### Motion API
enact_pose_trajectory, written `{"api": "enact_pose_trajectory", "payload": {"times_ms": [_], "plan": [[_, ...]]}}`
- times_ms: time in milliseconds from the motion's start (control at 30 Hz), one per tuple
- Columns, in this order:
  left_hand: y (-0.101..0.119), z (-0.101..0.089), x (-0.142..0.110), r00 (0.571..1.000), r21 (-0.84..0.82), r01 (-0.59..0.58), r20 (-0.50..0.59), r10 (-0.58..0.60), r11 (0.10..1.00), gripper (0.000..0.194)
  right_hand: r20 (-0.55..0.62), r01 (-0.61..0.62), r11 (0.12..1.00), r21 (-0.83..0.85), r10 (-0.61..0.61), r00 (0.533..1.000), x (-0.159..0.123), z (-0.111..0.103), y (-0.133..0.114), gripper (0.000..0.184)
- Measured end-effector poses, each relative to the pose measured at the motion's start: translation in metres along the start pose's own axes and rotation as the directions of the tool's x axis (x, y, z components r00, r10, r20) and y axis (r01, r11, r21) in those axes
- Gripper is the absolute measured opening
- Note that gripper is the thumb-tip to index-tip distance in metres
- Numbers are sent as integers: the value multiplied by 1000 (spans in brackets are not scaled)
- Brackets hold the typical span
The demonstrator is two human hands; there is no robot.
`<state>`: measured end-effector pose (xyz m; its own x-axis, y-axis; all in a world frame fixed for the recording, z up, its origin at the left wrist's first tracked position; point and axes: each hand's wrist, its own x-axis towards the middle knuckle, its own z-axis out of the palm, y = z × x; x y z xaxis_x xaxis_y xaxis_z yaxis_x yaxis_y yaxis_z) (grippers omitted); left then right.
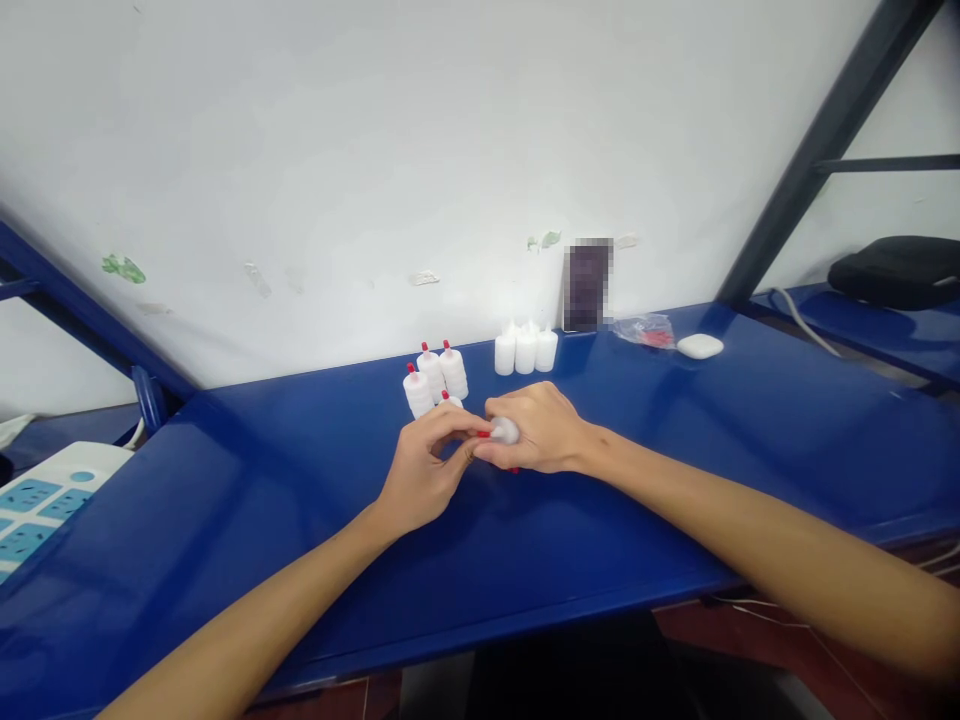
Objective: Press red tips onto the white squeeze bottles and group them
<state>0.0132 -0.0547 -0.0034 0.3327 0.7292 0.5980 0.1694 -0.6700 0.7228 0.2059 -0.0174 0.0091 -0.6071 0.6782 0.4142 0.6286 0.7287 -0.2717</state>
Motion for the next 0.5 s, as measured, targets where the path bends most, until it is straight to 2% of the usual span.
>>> {"api": "enact_pose_trajectory", "payload": {"times_ms": [133,267,367,500], "plan": [[0,-9,8,980,-38,74,-181,-79,997,11,-39,-25,976,219,34,999,1,-1,19,49],[-5,-24,13,928,12,118,-357,-106,993,20,-122,-126,890,438,198,972,4,2,37,46],[-9,-31,14,914,76,162,-387,-121,984,26,-185,-142,855,499,265,946,7,6,40,42],[-13,-30,15,937,197,182,-333,-110,963,26,-255,-124,810,573,320,912,9,11,37,41]]}}
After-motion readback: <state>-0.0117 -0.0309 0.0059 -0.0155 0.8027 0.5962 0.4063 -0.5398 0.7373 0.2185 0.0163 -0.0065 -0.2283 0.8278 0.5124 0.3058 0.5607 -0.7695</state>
